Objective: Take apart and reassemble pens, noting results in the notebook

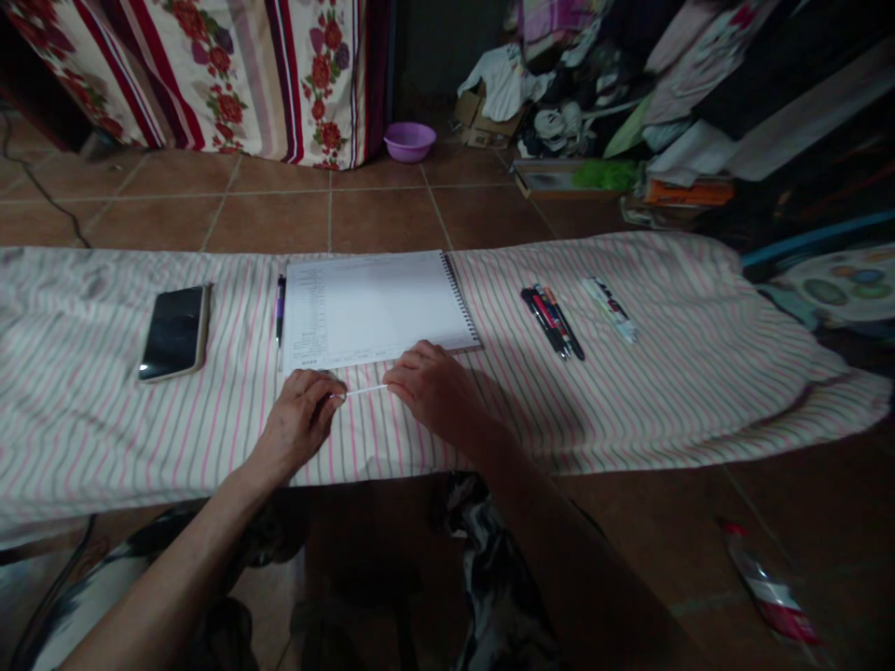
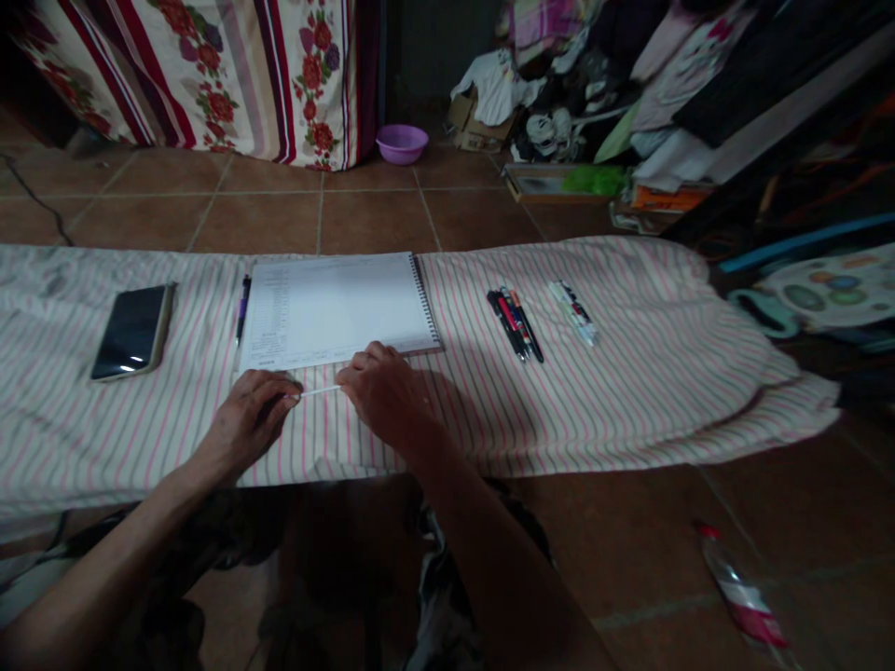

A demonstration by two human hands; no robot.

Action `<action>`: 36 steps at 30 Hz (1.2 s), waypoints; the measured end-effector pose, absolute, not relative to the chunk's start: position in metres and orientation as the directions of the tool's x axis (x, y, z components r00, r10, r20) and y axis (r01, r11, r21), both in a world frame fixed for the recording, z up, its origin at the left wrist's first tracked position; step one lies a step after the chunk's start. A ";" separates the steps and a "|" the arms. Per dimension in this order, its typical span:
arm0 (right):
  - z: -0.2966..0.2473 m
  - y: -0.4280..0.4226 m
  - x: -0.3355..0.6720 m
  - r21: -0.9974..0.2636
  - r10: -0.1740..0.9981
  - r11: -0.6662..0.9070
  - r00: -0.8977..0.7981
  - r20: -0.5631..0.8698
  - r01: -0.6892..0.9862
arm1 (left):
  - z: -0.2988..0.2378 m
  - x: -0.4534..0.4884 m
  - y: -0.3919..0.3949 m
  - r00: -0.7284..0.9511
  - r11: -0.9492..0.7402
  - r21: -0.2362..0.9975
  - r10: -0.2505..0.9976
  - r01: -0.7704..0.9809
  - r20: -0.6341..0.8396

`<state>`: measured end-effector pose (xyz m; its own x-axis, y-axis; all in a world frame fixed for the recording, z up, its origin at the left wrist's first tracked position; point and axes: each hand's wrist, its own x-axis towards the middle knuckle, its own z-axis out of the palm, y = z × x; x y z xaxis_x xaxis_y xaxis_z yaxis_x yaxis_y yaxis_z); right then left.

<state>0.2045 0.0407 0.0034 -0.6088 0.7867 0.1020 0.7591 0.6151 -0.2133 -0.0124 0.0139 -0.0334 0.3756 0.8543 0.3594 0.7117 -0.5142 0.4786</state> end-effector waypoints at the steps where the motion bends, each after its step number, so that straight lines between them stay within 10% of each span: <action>1: 0.003 0.041 0.205 -0.221 0.789 0.612 -0.607 0.100 0.759 | -0.034 -0.012 0.014 0.375 -0.515 0.474 0.853 0.714 0.362; 36: -0.001 0.041 0.205 -0.253 0.779 0.624 -0.614 0.128 0.739 | -0.028 -0.011 0.014 0.379 -0.507 0.483 0.859 0.714 0.343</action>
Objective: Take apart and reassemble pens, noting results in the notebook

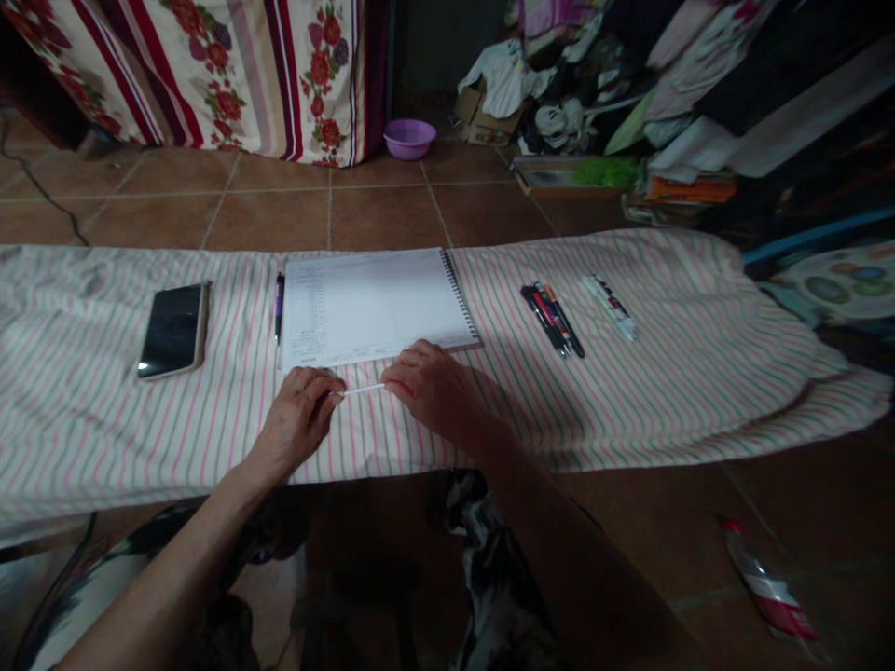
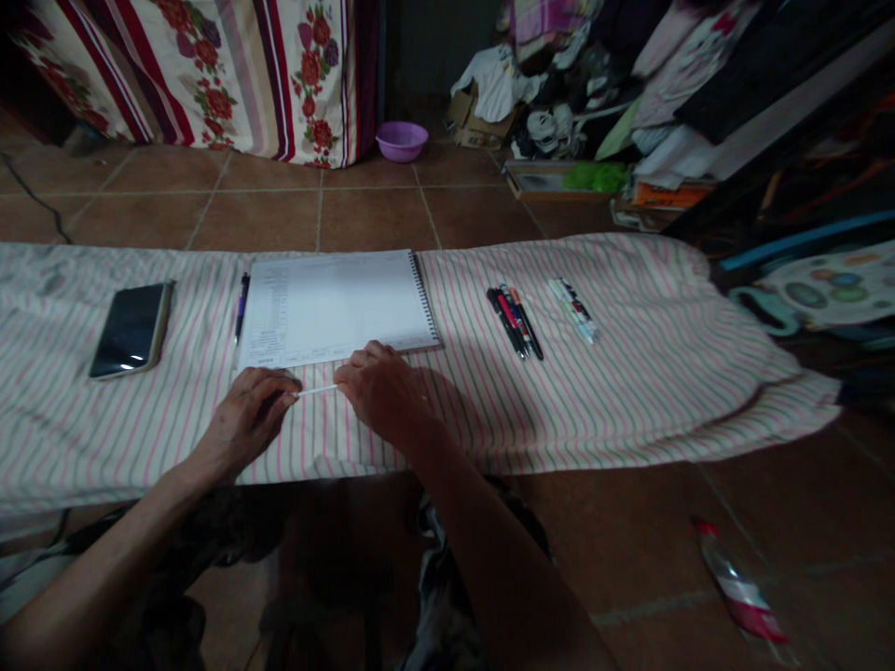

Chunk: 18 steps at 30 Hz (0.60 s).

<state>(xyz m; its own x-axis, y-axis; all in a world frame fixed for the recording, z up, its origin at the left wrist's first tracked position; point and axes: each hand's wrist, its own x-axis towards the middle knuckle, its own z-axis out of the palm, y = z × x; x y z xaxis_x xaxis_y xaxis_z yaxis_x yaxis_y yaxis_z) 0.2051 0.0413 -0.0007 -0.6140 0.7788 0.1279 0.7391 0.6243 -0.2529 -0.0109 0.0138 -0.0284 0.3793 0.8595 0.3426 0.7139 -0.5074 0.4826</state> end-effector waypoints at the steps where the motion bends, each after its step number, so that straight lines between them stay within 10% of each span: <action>1: 0.000 0.041 0.205 -0.255 0.778 0.624 -0.616 0.123 0.738 | -0.028 -0.011 0.014 0.378 -0.505 0.483 0.861 0.715 0.341; 18: 0.001 0.041 0.204 -0.260 0.797 0.602 -0.588 0.138 0.755 | -0.031 -0.012 0.014 0.378 -0.508 0.482 0.859 0.714 0.344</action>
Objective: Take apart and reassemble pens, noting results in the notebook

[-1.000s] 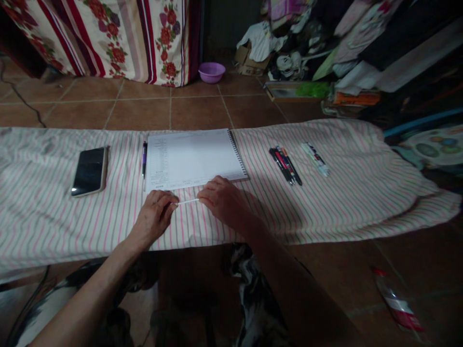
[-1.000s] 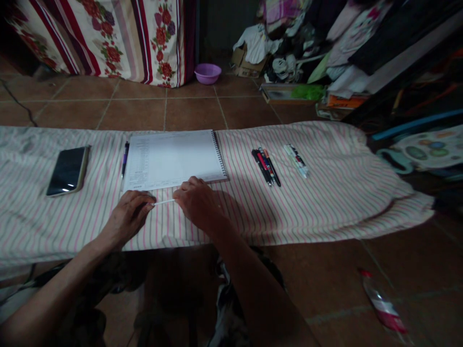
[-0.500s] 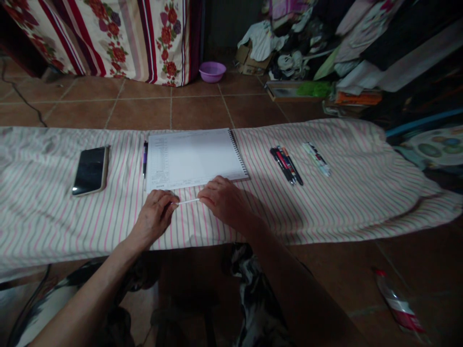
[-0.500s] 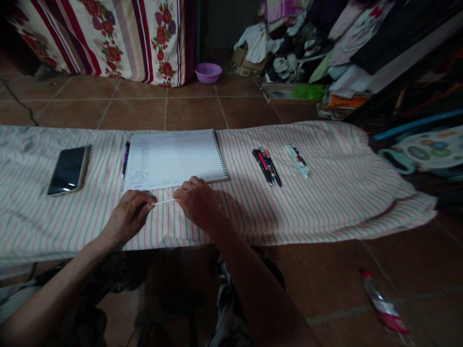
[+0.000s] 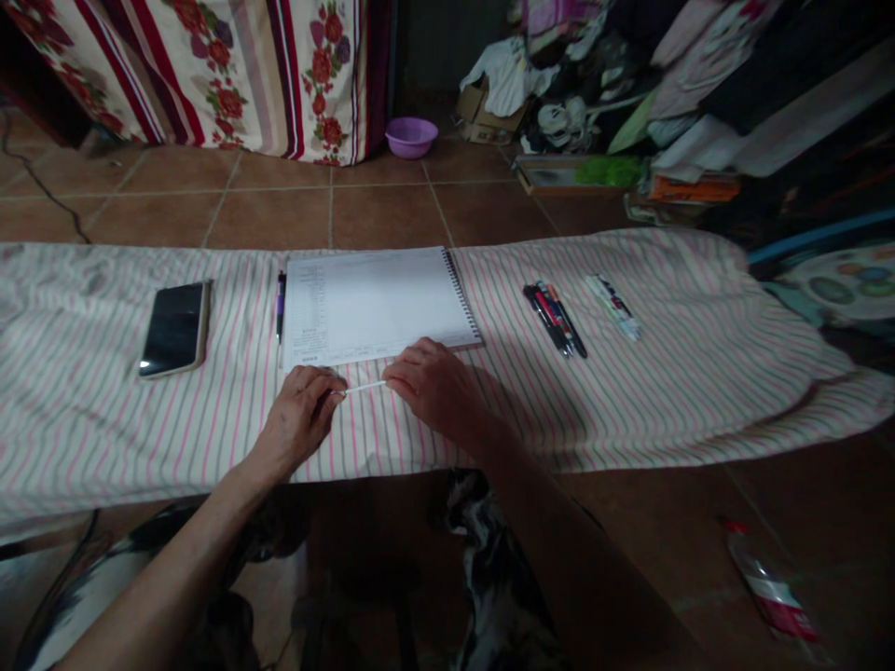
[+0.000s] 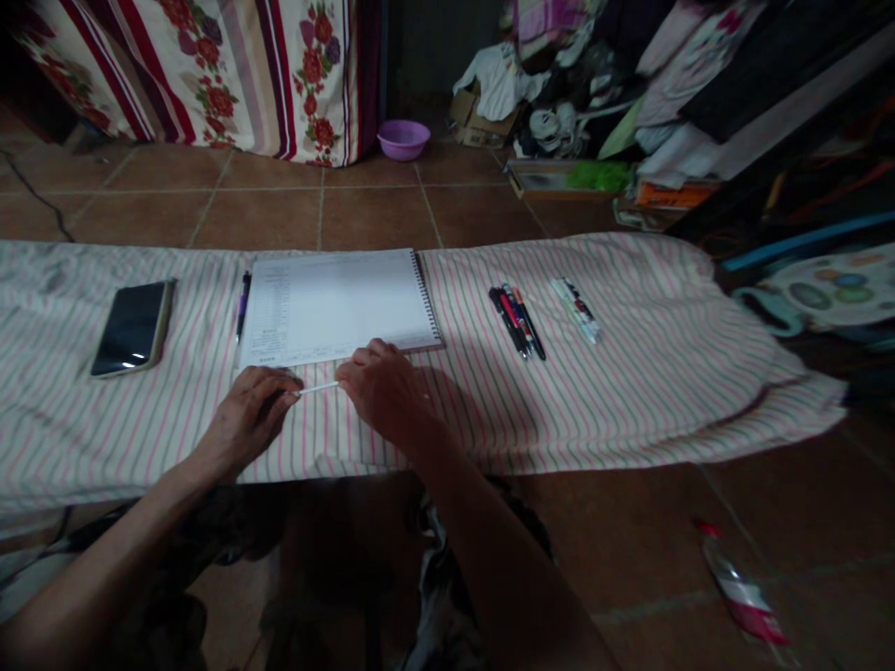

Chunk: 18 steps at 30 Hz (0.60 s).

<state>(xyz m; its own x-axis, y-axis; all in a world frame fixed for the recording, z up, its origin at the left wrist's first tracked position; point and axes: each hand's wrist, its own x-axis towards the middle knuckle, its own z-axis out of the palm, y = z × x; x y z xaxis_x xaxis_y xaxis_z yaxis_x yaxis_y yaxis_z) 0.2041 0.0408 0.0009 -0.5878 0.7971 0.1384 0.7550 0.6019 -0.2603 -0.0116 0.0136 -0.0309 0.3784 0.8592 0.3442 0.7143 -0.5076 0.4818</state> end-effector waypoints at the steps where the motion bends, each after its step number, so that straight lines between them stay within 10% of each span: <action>1: 0.001 0.041 0.204 -0.261 0.794 0.606 -0.592 0.138 0.752 | -0.031 -0.011 0.014 0.378 -0.507 0.482 0.859 0.714 0.344; 18: -0.002 0.041 0.204 -0.280 0.793 0.608 -0.584 0.174 0.743 | -0.031 -0.012 0.013 0.373 -0.504 0.485 0.861 0.715 0.345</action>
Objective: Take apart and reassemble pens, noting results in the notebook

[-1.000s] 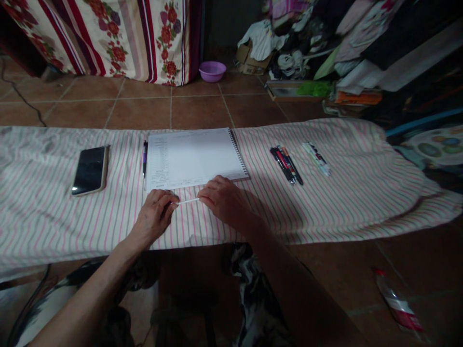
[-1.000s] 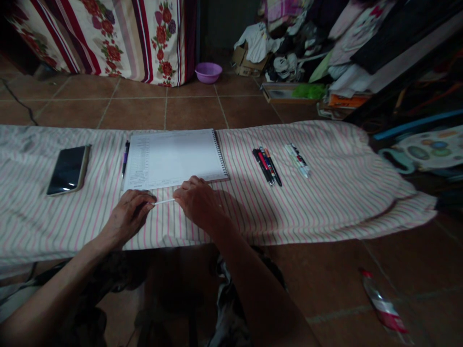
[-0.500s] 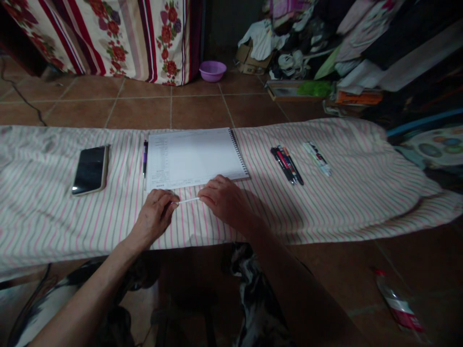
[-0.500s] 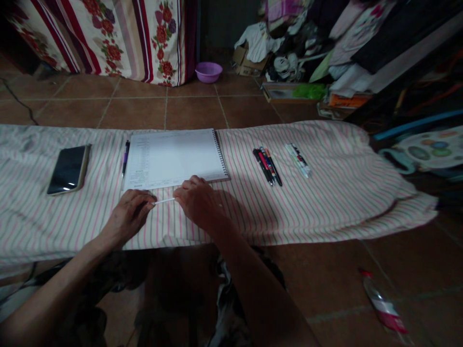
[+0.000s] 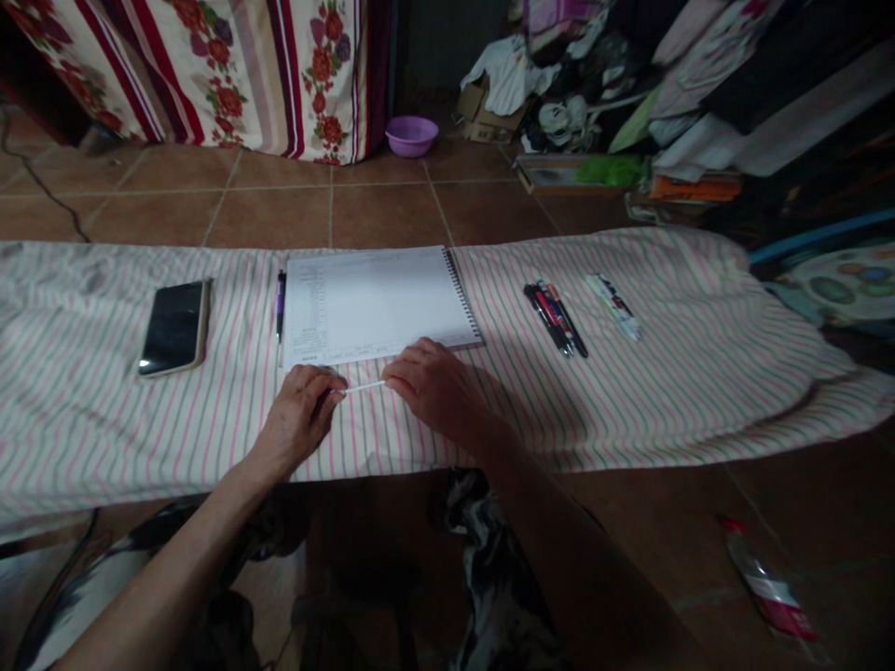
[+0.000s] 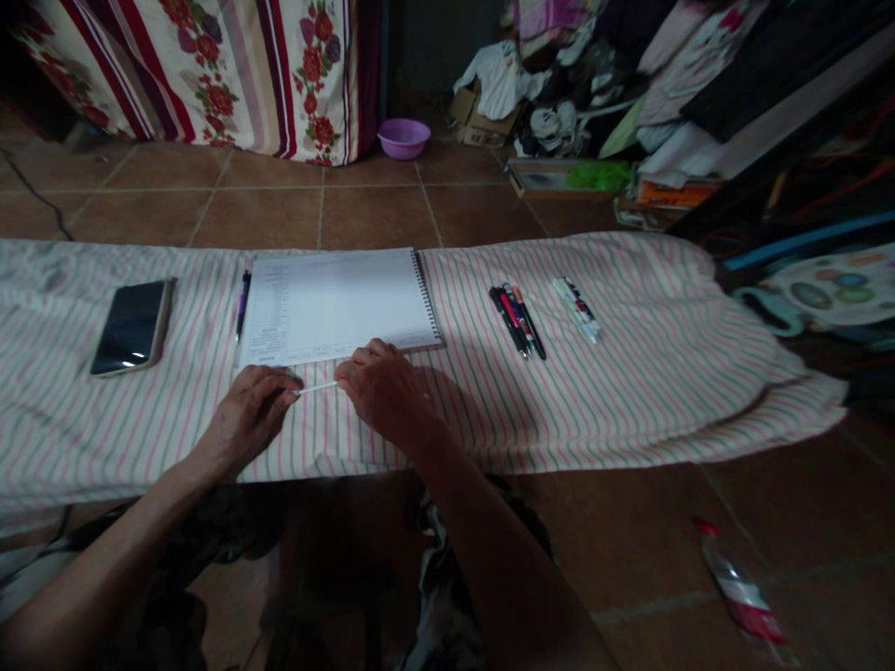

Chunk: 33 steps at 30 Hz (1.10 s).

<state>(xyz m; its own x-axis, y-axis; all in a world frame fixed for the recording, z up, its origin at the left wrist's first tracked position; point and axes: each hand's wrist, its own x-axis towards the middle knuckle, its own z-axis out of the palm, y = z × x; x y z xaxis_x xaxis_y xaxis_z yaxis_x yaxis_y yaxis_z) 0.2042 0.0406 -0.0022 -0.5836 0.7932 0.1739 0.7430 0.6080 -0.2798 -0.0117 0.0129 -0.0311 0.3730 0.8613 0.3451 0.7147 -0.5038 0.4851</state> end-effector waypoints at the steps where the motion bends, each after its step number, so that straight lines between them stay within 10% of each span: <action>1: -0.002 0.040 0.204 -0.278 0.794 0.607 -0.582 0.175 0.745 | -0.031 -0.012 0.013 0.373 -0.506 0.486 0.860 0.713 0.348; 33: -0.008 0.040 0.206 -0.304 0.794 0.607 -0.551 0.256 0.734 | -0.027 -0.011 0.011 0.255 -0.377 0.578 0.924 0.724 0.284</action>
